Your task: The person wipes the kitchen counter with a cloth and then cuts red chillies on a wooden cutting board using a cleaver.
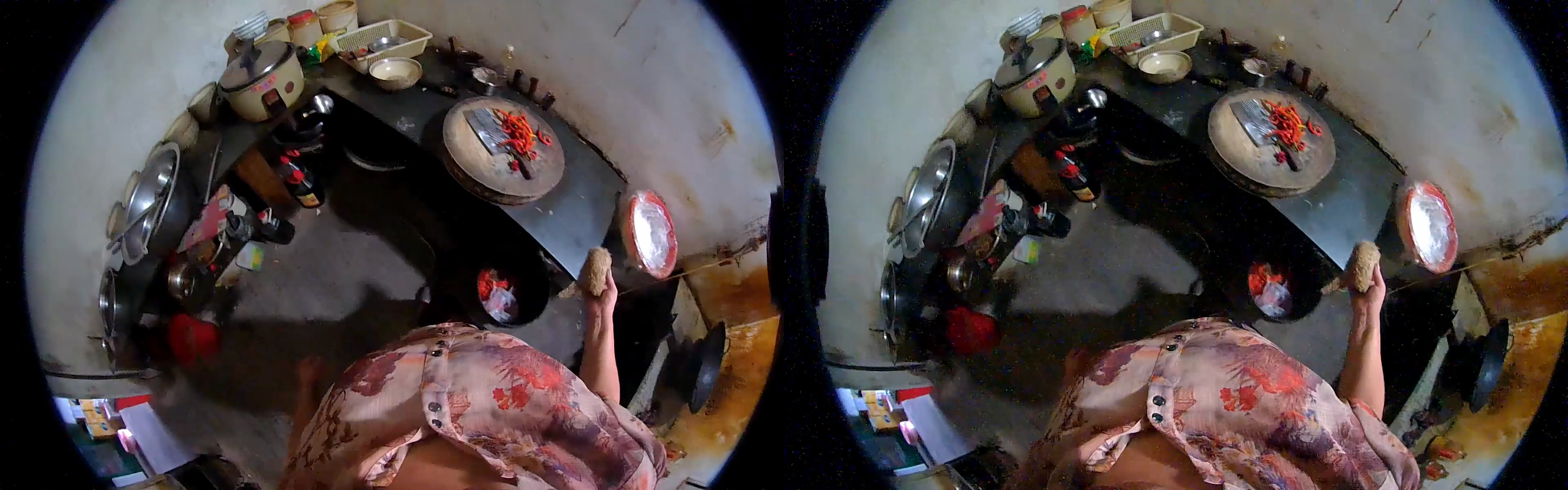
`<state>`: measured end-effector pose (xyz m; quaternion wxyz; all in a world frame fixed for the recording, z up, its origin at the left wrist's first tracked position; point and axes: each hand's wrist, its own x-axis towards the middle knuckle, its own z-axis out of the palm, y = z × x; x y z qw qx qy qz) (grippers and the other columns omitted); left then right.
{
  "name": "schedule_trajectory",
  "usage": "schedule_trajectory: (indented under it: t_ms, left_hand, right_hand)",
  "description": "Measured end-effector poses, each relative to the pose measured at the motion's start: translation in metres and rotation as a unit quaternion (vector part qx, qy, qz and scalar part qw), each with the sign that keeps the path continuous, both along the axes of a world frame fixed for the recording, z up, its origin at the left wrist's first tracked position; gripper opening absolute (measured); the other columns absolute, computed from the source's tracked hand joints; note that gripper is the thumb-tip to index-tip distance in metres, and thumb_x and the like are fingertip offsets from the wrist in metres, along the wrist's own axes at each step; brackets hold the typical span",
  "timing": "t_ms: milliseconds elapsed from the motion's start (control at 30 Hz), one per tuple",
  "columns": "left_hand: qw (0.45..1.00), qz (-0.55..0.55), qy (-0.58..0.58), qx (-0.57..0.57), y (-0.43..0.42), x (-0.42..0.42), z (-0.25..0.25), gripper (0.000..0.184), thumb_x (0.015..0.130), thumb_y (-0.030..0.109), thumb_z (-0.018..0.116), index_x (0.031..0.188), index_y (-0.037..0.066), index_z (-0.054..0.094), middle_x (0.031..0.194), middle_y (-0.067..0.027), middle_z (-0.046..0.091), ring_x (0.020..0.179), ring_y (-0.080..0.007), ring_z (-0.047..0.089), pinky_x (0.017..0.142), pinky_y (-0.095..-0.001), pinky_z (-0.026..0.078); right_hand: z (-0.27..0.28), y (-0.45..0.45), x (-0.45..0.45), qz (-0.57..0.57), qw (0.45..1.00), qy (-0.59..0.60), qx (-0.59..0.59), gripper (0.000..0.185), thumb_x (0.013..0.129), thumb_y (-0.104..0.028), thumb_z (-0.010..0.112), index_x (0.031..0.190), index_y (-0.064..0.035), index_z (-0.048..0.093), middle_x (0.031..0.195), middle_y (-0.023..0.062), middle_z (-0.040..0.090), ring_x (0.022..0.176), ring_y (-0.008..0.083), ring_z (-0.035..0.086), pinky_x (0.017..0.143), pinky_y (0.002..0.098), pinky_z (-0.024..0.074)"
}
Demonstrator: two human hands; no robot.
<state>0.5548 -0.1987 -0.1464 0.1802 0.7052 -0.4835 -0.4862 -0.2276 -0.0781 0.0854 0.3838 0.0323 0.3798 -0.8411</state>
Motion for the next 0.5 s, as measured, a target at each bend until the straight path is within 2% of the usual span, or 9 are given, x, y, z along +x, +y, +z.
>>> schedule_trajectory:
  t_ms: [67,133,167,267,300,333,367,467,500]
  left_hand:
    - [0.993,-0.032,0.073,-0.088,-0.043,-0.029,0.003,0.032,0.087,0.017,0.056,0.115,0.003,0.054,0.097,-0.0072,0.065,0.076,-0.014,0.059,0.064,-0.0271,0.049]
    - [0.986,-0.026,0.137,-0.09,-0.097,-0.072,0.028,0.032,0.086,0.015,0.057,0.115,0.003,0.054,0.096,-0.0065,0.065,0.074,-0.0124,0.059,0.062,-0.026,0.049]
    - [0.987,0.034,0.155,0.008,-0.126,-0.101,0.066,0.035,0.087,0.016,0.057,0.118,0.001,0.051,0.098,-0.0074,0.065,0.076,-0.0124,0.06,0.064,-0.0256,0.049]
    - [0.993,-0.013,0.113,-0.035,-0.195,-0.145,0.114,0.036,0.087,0.019,0.058,0.118,0.001,0.051,0.102,-0.0089,0.065,0.082,-0.0131,0.06,0.069,-0.0245,0.049]
    - [0.993,-0.036,0.102,-0.051,-0.222,-0.142,0.11,0.036,0.088,0.019,0.058,0.119,0.002,0.051,0.103,-0.0092,0.065,0.084,-0.0137,0.061,0.071,-0.0247,0.049]
    - [0.992,-0.06,0.091,-0.063,-0.248,-0.136,0.102,0.036,0.088,0.019,0.058,0.119,0.002,0.05,0.103,-0.0094,0.064,0.086,-0.0142,0.061,0.073,-0.025,0.049]
    - [0.991,-0.084,0.081,-0.072,-0.269,-0.13,0.094,0.037,0.089,0.02,0.058,0.12,0.002,0.05,0.104,-0.0096,0.064,0.089,-0.0148,0.061,0.074,-0.0253,0.049]
    - [0.984,0.005,0.178,-0.02,-0.331,-0.155,0.144,0.038,0.09,0.021,0.057,0.123,0.004,0.048,0.108,-0.0102,0.063,0.091,-0.017,0.061,0.079,-0.0285,0.05]
    - [0.976,0.027,0.218,-0.005,-0.359,-0.164,0.158,0.039,0.09,0.021,0.056,0.124,0.004,0.047,0.109,-0.0106,0.062,0.093,-0.0182,0.061,0.08,-0.0296,0.049]
  right_hand:
    - [0.041,-0.064,0.031,0.045,0.995,0.011,0.085,0.039,0.094,-0.026,0.045,0.124,-0.0017,0.048,0.117,0.0135,0.057,0.105,0.0295,0.057,0.09,0.0443,0.0466]
    - [0.029,-0.124,0.021,0.116,0.984,0.134,-0.011,0.039,0.094,-0.024,0.045,0.125,-0.0023,0.046,0.121,0.0124,0.055,0.106,0.0283,0.057,0.089,0.0437,0.0467]
    - [0.039,-0.155,0.027,0.125,0.98,0.154,0.009,0.037,0.093,-0.021,0.046,0.126,-0.0037,0.046,0.124,0.0116,0.053,0.108,0.0268,0.056,0.089,0.0419,0.0466]
    - [0.04,-0.255,0.036,0.12,0.969,0.203,0.067,0.03,0.089,-0.014,0.052,0.118,-0.0056,0.05,0.11,0.0071,0.059,0.099,0.0199,0.058,0.082,0.033,0.0477]
    - [0.047,-0.289,0.05,0.103,0.97,0.213,0.055,0.024,0.088,-0.011,0.055,0.111,-0.005,0.053,0.102,0.0036,0.061,0.092,0.0157,0.059,0.077,0.0291,0.0477]
    - [0.033,-0.317,0.048,0.096,0.974,0.199,0.054,0.019,0.085,-0.01,0.062,0.102,-0.0039,0.055,0.091,0.0042,0.061,0.081,0.0145,0.059,0.069,0.0268,0.0471]
    - [0.011,-0.341,0.044,0.104,0.97,0.209,0.074,0.017,0.085,-0.01,0.062,0.099,-0.0044,0.056,0.088,0.0034,0.06,0.077,0.0141,0.059,0.067,0.0264,0.0468]
    - [-0.013,-0.405,0.043,0.123,0.963,0.203,0.124,0.011,0.084,-0.01,0.062,0.093,-0.006,0.057,0.079,0.001,0.059,0.068,0.0129,0.057,0.06,0.0254,0.0453]
    - [-0.002,-0.431,0.053,0.074,0.967,0.197,0.141,0.009,0.084,-0.009,0.061,0.091,-0.0059,0.057,0.077,0.0003,0.059,0.065,0.0125,0.056,0.059,0.0259,0.0453]
